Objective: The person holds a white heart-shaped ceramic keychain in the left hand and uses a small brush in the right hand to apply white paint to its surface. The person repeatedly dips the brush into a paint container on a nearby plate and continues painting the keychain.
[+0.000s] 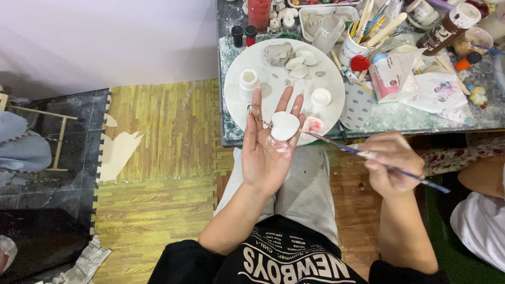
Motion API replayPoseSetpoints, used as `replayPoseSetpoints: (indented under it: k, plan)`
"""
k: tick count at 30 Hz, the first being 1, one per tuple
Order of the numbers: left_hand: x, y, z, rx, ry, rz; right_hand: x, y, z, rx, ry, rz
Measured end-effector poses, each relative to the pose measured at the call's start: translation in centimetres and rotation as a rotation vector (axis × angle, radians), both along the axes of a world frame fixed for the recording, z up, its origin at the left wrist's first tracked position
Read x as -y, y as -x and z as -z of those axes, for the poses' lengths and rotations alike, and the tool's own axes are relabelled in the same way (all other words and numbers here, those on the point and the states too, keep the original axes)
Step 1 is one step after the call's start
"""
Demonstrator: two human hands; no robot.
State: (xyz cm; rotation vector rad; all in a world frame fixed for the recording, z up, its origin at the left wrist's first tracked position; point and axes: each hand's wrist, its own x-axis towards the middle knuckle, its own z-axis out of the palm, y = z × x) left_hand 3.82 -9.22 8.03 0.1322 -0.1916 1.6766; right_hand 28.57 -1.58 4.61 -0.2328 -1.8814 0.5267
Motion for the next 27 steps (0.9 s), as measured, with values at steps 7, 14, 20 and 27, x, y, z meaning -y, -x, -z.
replayPoseSetpoints:
  k: [7, 14, 20, 27]
  plan:
    - [0.3, 0.3, -0.4, -0.046, -0.021, 0.062, -0.4, 0.6, -0.3, -0.011, 0.108, -0.083]
    - [0.2, 1.0, -0.2, -0.083, -0.016, 0.082, -2.0, -0.4, -0.2, -0.115, 0.258, -0.059]
    - [0.1, 1.2, 0.3, -0.15, -0.066, 0.111, -2.4, -0.5, 0.0, -0.023, 0.262, -0.034]
    - [0.3, 2.0, 0.8, -0.277, -0.087, 0.18, -1.8, 0.7, -1.1, -0.359, 0.473, -0.025]
